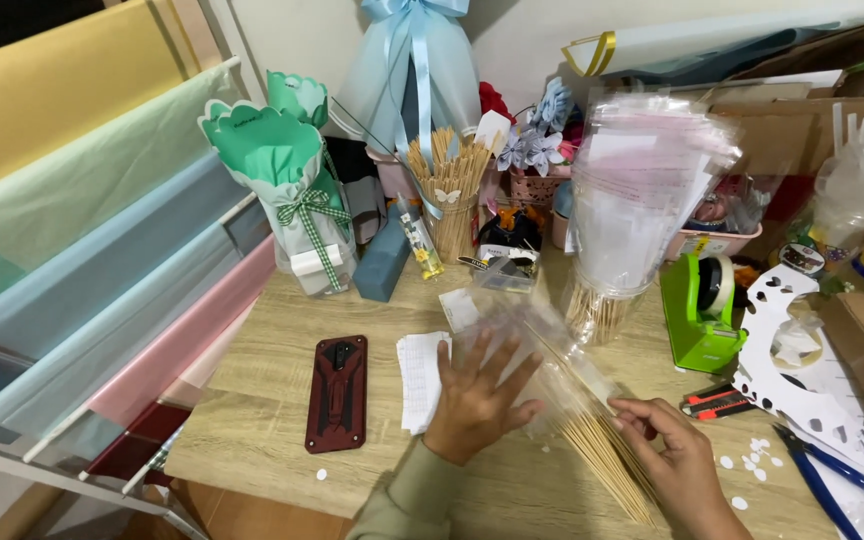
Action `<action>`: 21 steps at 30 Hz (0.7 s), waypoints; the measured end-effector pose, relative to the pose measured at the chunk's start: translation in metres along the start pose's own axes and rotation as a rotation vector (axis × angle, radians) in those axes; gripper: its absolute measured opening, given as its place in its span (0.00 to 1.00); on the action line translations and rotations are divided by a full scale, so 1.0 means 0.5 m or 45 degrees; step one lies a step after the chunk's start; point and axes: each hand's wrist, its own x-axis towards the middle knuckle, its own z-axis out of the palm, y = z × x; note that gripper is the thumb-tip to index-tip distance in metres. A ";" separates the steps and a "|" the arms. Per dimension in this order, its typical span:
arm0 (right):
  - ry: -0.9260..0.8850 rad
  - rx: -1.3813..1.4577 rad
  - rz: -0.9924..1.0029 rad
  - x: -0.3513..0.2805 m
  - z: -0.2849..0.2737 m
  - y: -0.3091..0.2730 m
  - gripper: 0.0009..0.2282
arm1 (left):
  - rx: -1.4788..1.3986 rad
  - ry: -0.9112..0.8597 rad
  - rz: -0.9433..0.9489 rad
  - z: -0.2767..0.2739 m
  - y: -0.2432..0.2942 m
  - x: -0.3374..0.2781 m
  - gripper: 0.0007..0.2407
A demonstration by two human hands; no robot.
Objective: The person repeatedly picks up a wooden skewer and a small white paper label, places them into a clear plastic bag, and sets the bag aside. The process is repeated multiple times on a cluttered workbench.
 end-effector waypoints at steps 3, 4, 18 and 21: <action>-0.009 0.012 -0.179 -0.001 -0.005 0.008 0.12 | 0.159 -0.084 -0.009 0.017 0.017 0.002 0.32; -0.017 0.005 -0.170 -0.003 -0.008 0.013 0.11 | 0.193 -0.119 -0.052 0.020 0.014 0.002 0.33; -0.034 0.020 -0.255 0.005 -0.002 0.073 0.10 | -0.140 -0.161 -0.363 0.026 -0.030 -0.020 0.28; 0.037 -0.021 -0.115 0.011 -0.004 0.091 0.11 | -0.169 -0.108 -0.576 0.028 -0.063 -0.028 0.29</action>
